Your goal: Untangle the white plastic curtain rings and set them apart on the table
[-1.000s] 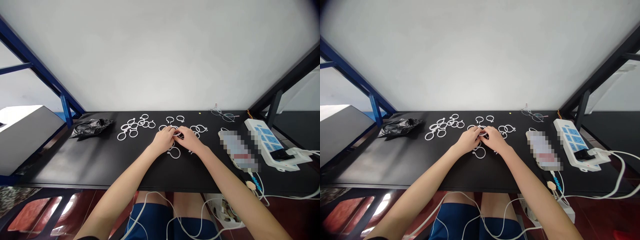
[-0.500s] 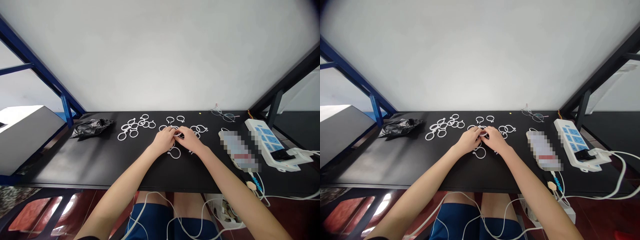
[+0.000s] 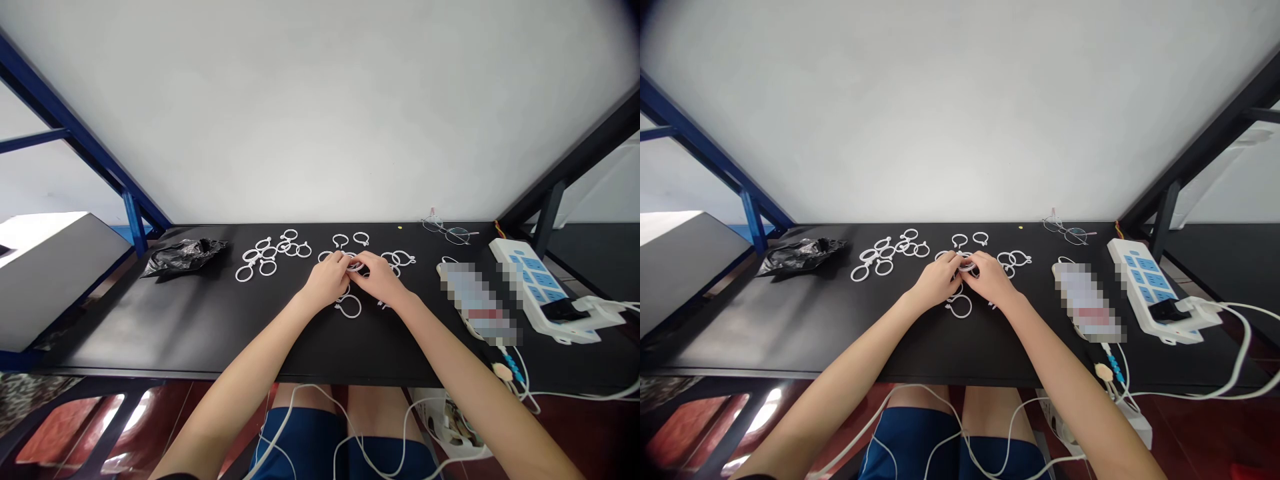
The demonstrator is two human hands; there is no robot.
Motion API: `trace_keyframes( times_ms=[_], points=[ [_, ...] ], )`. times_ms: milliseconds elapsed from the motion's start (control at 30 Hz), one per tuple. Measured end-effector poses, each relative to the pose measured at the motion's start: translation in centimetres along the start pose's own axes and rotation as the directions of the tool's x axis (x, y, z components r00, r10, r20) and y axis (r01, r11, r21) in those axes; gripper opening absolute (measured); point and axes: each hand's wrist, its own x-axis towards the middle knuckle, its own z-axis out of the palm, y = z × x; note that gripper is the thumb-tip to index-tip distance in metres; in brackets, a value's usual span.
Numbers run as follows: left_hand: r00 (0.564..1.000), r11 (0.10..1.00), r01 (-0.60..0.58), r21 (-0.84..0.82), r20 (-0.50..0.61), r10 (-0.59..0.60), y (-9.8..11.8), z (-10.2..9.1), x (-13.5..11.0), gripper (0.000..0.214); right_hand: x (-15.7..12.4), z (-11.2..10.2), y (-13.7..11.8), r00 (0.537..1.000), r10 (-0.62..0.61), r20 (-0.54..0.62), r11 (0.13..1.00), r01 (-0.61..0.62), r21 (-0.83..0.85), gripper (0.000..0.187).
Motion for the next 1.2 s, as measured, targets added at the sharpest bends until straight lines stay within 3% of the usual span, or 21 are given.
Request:
trace_keyframes(
  times_ms=[1200],
  points=[
    [0.996, 0.999, -0.028, -0.046, -0.089, 0.023, -0.02, -0.03, -0.04, 0.029, 0.13, -0.19, -0.46, 0.997, -0.004, -0.074, 1.000, 0.006, 0.024, 0.013]
  ],
)
